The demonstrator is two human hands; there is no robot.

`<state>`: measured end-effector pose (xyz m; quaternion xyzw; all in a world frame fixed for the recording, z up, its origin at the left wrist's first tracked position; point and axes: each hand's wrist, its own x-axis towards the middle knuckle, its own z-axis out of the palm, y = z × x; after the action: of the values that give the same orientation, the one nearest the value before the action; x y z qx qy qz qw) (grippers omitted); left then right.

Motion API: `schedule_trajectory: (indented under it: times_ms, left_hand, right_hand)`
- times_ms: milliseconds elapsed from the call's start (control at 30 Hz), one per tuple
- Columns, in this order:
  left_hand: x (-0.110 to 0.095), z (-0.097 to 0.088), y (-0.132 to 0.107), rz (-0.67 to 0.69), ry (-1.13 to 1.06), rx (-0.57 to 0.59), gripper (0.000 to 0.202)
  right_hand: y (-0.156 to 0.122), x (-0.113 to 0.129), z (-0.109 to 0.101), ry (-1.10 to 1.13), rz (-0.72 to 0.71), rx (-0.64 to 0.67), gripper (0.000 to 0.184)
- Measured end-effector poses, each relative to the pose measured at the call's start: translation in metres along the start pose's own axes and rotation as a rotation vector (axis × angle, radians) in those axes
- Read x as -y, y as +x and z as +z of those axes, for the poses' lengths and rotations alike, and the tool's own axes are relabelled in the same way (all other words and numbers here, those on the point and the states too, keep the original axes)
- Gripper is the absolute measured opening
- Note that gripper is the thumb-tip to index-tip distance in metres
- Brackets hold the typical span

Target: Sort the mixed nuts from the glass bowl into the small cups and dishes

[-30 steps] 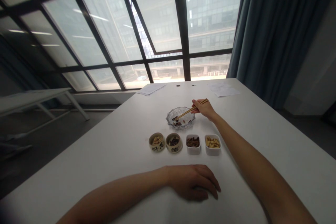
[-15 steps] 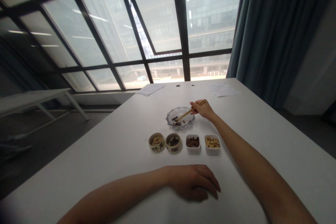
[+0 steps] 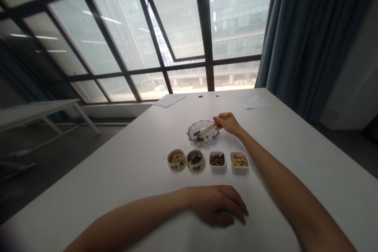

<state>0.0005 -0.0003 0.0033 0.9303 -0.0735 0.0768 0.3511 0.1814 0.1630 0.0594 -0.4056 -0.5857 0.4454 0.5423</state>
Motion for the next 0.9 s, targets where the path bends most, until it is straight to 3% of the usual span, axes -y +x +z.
schedule_trajectory:
  times_ms: [367,667,900]
  left_hand:
    - [0.001,0.000,0.000,-0.005,-0.011,0.002,0.031]
    - [0.000,0.000,0.000,-0.021,-0.014,0.007,0.033]
    - [0.000,0.000,-0.001,-0.027,-0.011,0.006,0.032]
  right_hand:
    - [-0.002,0.000,0.004,0.029,0.052,0.025,0.047]
    - [0.002,-0.008,0.007,0.099,0.134,-0.087,0.041]
    - [0.005,0.004,-0.012,0.193,0.157,-0.121,0.042]
